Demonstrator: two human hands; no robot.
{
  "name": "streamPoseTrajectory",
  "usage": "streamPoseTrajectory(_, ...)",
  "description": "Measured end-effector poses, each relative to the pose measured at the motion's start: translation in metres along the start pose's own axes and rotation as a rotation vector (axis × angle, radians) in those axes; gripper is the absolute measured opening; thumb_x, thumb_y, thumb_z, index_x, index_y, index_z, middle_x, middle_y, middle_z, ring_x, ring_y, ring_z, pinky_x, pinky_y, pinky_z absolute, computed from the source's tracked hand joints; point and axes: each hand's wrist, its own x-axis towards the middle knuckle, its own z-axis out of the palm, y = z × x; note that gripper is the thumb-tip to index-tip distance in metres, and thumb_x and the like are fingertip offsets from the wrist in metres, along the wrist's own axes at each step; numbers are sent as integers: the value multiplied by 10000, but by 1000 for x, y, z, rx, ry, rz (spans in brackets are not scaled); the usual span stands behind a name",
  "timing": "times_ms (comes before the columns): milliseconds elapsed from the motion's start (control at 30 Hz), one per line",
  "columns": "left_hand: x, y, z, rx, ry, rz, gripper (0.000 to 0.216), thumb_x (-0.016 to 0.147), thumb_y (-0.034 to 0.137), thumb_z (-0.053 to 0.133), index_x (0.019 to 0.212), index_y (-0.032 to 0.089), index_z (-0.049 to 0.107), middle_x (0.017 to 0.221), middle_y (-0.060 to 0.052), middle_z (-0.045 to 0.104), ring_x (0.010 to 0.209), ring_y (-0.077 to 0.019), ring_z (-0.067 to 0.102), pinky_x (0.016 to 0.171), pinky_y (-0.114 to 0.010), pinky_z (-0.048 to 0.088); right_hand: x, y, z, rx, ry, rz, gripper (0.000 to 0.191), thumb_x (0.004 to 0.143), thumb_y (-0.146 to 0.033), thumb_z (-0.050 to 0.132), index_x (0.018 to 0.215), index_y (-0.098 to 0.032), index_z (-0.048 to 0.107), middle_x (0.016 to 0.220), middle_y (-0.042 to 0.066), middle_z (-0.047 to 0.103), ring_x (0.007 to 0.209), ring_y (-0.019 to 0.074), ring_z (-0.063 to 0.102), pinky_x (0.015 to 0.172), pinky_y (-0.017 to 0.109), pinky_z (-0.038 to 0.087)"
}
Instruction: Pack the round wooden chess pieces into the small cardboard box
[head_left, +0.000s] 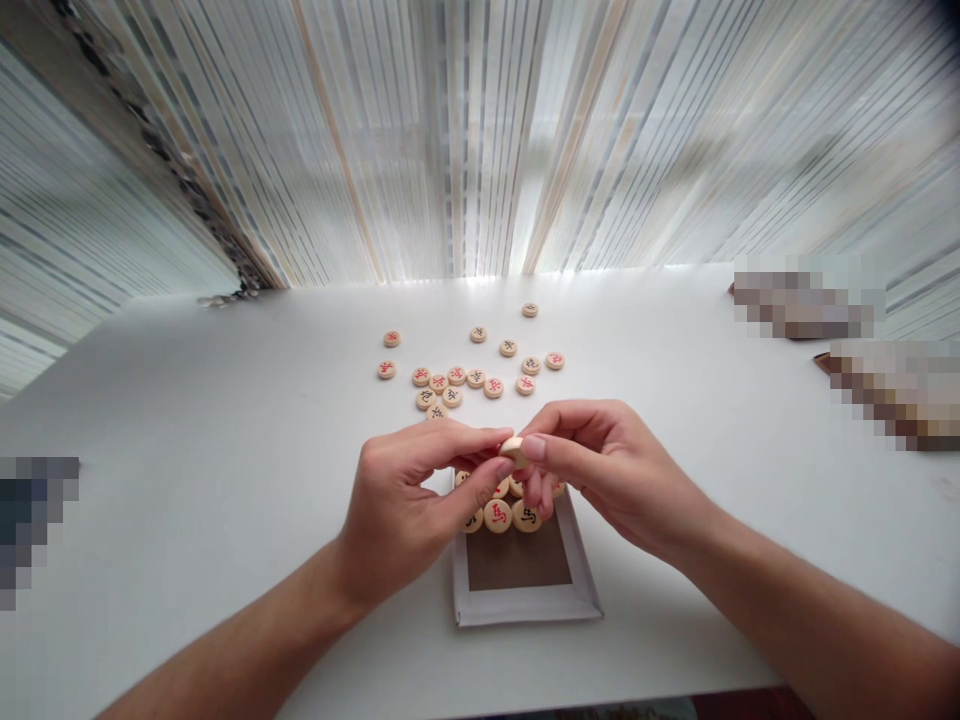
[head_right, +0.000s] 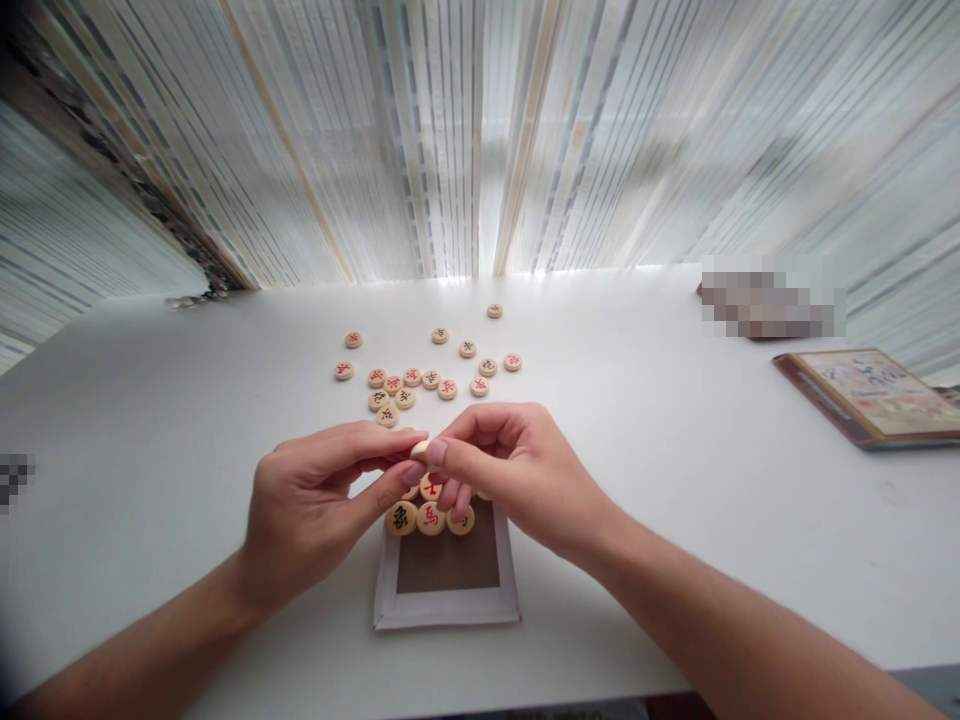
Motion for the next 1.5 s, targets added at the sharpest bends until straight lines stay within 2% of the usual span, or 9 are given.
streamPoseTrajectory(133, -2, 0, 1, -112, -12, -112, 304, 867, 53, 842, 1131, 202, 859, 942, -26, 864, 799, -134, 819, 770, -191, 689, -1, 0, 1, 10, 1, 18, 270, 871, -400, 914, 868, -152, 808, 638, 45, 782, 514, 127, 721, 516, 185, 600)
streamPoseTrajectory(233, -3, 0, 1, -172, -30, -152, 326, 869, 50, 839, 1154, 208, 856, 958, -27, 864, 809, -140, 829, 781, -196, 701, -1, -1, 2, 36, 3, 30, 259, 826, -356, 954, 885, -148, 811, 641, 45, 789, 532, 144, 747, 509, 184, 615)
streamPoseTrajectory(433, -3, 1, 1, -224, -63, -150, 384, 843, 24, 860, 1168, 228, 860, 956, -21, 867, 811, -134, 829, 778, -179, 696, -2, -2, 2, 95, -40, 38, 248, 757, -242, 1000, 839, -140, 789, 649, 45, 799, 545, 134, 754, 526, 160, 617)
streamPoseTrajectory(667, 1, 3, 0, -277, -70, -154, 402, 841, 11, 859, 1158, 258, 870, 940, -18, 877, 797, -146, 837, 749, -185, 698, -1, -3, 1, 85, -25, 54, 334, 702, -268, 1032, 878, -143, 777, 649, 35, 791, 527, 150, 747, 506, 193, 621)
streamPoseTrajectory(833, 1, 4, 0, -227, -74, -119, 395, 856, -3, 832, 1168, 236, 867, 935, -29, 879, 795, -151, 836, 723, -179, 693, -2, -6, 4, 65, 7, 67, 369, 648, -294, 1057, 807, -148, 758, 588, 22, 759, 465, 142, 699, 452, 197, 592)
streamPoseTrajectory(1000, 0, 3, 0, -246, -93, -133, 417, 832, 3, 861, 1180, 232, 863, 920, -26, 875, 779, -149, 832, 743, -188, 698, -3, -7, 5, 49, 0, 49, 323, 738, -356, 1009, 781, -140, 773, 596, 38, 762, 464, 126, 686, 459, 185, 581)
streamPoseTrajectory(1167, -1, 4, 0, -275, -49, -228, 345, 831, 49, 882, 1126, 229, 878, 910, -29, 876, 767, -154, 835, 747, -191, 705, -2, -5, 4, 87, -21, 44, 288, 793, -348, 973, 781, -140, 774, 625, 48, 773, 521, 143, 733, 498, 187, 605)
streamPoseTrajectory(1300, 1, 6, 1, -321, -19, -319, 288, 833, 83, 891, 1099, 194, 883, 863, -51, 875, 750, -190, 845, 700, -215, 715, -3, -5, 3, 88, -33, 39, 259, 821, -334, 958, 885, -134, 805, 658, 48, 780, 565, 142, 745, 537, 193, 619)
streamPoseTrajectory(1500, 3, 8, 2, -409, -30, -357, 254, 873, 97, 862, 1108, 191, 881, 837, -55, 873, 741, -230, 858, 709, -271, 740, -4, -5, 2, 101, -36, 54, 345, 690, -262, 1037, 904, -141, 796, 698, 38, 787, 578, 141, 733, 545, 205, 606)
